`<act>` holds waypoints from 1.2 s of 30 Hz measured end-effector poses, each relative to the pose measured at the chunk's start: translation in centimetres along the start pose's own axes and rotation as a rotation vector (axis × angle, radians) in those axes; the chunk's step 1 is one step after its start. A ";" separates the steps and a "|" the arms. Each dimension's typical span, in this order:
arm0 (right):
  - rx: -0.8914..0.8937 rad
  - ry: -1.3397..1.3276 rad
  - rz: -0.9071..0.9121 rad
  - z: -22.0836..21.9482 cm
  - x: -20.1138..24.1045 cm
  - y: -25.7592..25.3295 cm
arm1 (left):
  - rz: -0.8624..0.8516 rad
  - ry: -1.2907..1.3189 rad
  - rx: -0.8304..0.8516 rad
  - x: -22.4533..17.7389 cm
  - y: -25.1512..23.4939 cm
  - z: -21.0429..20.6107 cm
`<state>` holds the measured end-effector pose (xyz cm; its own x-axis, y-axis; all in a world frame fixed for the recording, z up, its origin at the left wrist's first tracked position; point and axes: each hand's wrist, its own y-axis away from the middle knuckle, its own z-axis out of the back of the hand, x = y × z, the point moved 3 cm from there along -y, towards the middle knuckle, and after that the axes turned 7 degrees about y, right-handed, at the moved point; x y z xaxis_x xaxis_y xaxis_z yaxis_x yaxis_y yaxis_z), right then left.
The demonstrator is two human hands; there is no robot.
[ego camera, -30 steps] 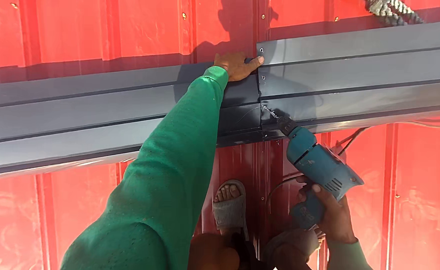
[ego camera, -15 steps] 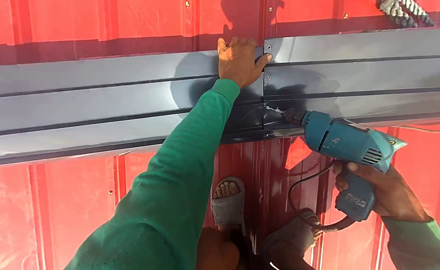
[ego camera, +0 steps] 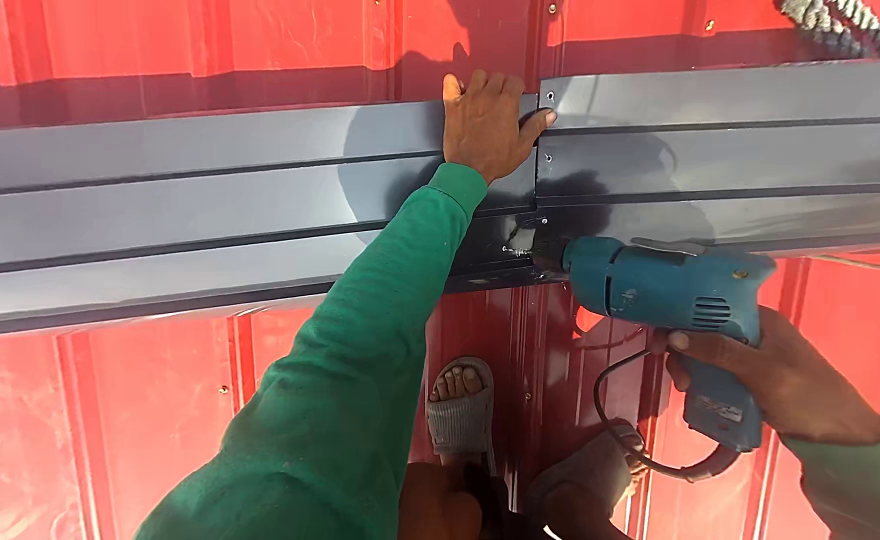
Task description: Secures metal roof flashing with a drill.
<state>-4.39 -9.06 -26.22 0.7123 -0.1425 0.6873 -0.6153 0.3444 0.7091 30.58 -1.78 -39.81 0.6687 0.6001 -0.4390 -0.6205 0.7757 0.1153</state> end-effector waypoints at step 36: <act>-0.233 0.147 -0.143 -1.4 8.3 3.9 | 0.001 0.132 0.118 0.9 -0.9 -0.3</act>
<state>-0.44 -7.62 -17.98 0.8376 -0.0747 0.5411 -0.4237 0.5365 0.7298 31.59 -2.02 -40.59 0.6033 0.5763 -0.5513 -0.5638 0.7971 0.2162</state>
